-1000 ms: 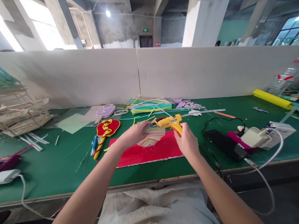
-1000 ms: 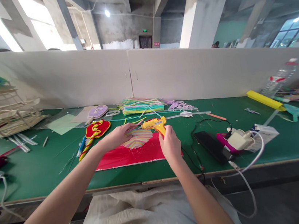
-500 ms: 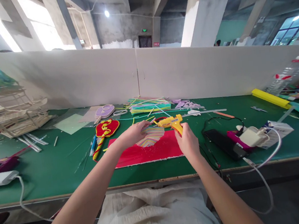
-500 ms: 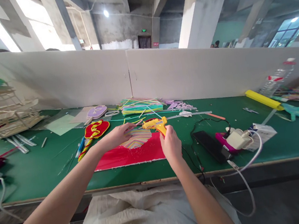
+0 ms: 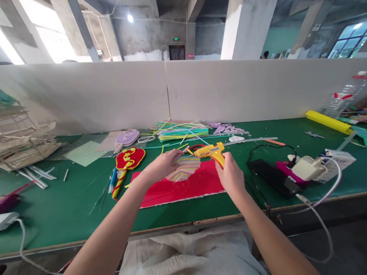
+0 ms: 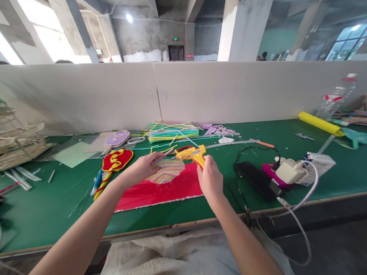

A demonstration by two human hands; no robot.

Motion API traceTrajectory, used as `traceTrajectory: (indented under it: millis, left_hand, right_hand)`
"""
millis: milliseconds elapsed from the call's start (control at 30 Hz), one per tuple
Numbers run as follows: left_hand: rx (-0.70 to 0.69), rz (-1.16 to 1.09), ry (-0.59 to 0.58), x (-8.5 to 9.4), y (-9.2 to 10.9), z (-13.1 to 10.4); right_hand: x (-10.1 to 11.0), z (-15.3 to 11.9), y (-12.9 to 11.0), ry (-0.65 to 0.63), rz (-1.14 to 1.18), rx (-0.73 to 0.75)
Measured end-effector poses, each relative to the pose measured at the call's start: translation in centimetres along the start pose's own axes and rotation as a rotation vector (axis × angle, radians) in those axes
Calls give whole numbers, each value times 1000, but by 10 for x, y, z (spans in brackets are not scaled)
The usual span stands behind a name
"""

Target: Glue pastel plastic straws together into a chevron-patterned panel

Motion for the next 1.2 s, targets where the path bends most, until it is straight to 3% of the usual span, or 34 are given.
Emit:
traceTrajectory:
  millis: [867, 1200]
  left_hand:
    - [11, -7, 15, 1, 0, 2]
    - [-8, -13, 26, 1, 0, 3]
  right_hand:
    - [2, 0, 18, 28, -40, -2]
    - [2, 0, 14, 16, -29, -21]
Point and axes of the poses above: each hand's wrist, its own z-axis towards the middle knuckle, its own x-axis out of the back of the hand, y = z × x, the point moved 10 cm from there along z, towards the middle knuckle, and after that the axes turned 14 degrees about y, right-handed, at the moved point
